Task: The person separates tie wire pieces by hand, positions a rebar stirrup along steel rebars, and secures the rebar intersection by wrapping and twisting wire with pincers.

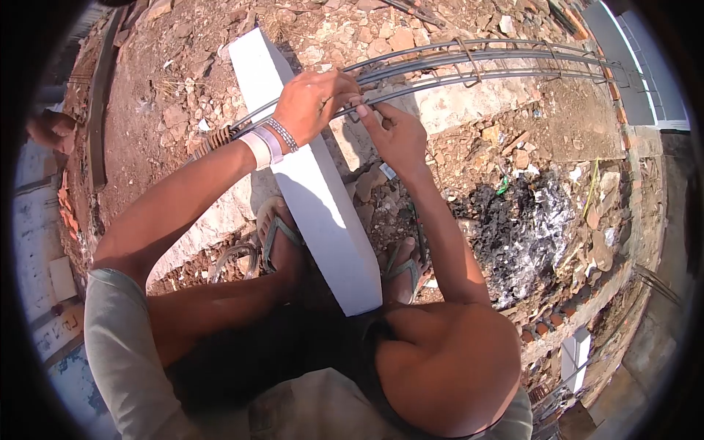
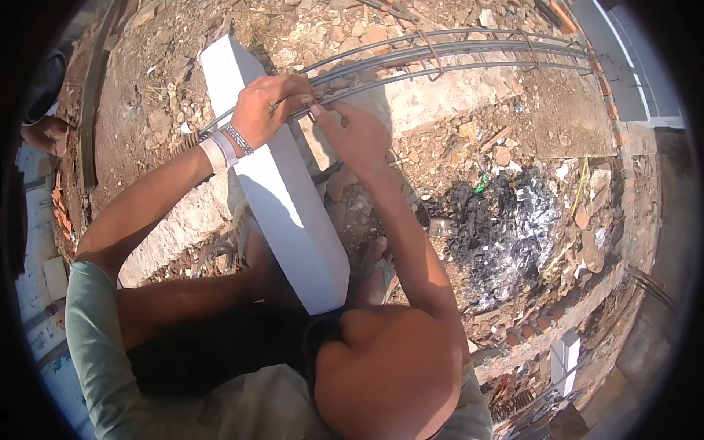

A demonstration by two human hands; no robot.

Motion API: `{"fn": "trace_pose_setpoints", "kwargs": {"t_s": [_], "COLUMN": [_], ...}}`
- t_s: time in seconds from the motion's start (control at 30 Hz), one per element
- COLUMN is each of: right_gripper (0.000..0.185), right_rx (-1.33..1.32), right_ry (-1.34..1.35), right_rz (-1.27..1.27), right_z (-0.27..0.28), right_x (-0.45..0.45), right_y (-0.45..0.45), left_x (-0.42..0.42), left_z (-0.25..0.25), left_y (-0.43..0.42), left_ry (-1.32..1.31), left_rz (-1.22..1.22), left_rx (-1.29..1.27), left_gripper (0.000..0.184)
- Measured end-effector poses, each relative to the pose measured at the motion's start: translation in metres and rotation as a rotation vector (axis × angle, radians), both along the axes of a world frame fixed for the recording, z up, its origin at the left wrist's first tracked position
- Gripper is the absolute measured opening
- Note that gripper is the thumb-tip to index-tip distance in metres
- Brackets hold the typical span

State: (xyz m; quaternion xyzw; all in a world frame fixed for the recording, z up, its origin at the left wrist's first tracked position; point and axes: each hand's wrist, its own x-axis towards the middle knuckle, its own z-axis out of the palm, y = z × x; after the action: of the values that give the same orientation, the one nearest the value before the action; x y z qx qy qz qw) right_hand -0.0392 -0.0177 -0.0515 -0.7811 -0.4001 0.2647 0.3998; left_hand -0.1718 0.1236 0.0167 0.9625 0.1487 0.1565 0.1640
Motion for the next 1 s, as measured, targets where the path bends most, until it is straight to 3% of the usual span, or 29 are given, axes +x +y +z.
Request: {"fn": "trace_pose_setpoints", "kwargs": {"t_s": [0.17, 0.3, 0.4, 0.47, 0.53, 0.6, 0.67, 0.73, 0.8, 0.87, 0.93, 1.0], "right_gripper": [0.052, 0.058, 0.065, 0.064, 0.055, 0.054, 0.050, 0.046, 0.054, 0.062, 0.065, 0.066], "right_rx": [0.140, -0.084, 0.137, -0.094, -0.401, -0.284, -0.152, -0.299, -0.392, -0.588, -0.596, -0.468], "right_ry": [-0.146, 0.035, -0.277, -0.335, -0.105, 0.170, 0.082, -0.414, -0.593, -0.626, -0.751, -0.647], "right_rz": [-0.057, 0.087, 0.166, 0.416, 0.451, 0.377, 0.314, 0.278, 0.390, 0.448, 0.405, 0.419], "right_z": [-0.002, 0.011, 0.004, 0.058, 0.147, 0.159, 0.142, 0.126, 0.072, 0.047, -0.003, -0.082], "right_x": [-0.002, 0.004, 0.014, 0.041, 0.065, 0.101, 0.151, 0.189, 0.243, 0.273, 0.307, 0.362], "right_y": [-0.001, -0.003, -0.014, -0.027, -0.009, 0.022, 0.074, 0.124, 0.170, 0.209, 0.242, 0.279], "left_x": [-0.002, 0.001, 0.001, 0.001, -0.001, 0.001, 0.000, -0.002, -0.005, -0.007, -0.010, -0.014], "left_z": [0.006, 0.006, 0.005, 0.006, 0.005, 0.000, -0.011, -0.010, -0.015, -0.023, -0.040, -0.036], "left_y": [0.017, 0.012, 0.010, 0.011, 0.012, 0.015, 0.023, 0.025, 0.023, 0.026, 0.023, 0.022], "left_ry": [0.022, -0.051, -0.086, -0.047, -0.056, -0.096, -0.140, -0.064, -0.075, -0.098, -0.161, -0.192], "left_rz": [-0.206, -0.244, -0.227, -0.216, -0.180, -0.168, -0.226, -0.241, -0.233, -0.227, -0.202, -0.210], "left_rx": [0.046, 0.060, 0.023, -0.009, -0.012, 0.018, -0.002, 0.007, -0.023, -0.035, -0.022, -0.027], "left_gripper": [0.021, 0.022, 0.018, 0.022, 0.019, 0.017, 0.022, 0.027, 0.030, 0.034, 0.038, 0.031]}}
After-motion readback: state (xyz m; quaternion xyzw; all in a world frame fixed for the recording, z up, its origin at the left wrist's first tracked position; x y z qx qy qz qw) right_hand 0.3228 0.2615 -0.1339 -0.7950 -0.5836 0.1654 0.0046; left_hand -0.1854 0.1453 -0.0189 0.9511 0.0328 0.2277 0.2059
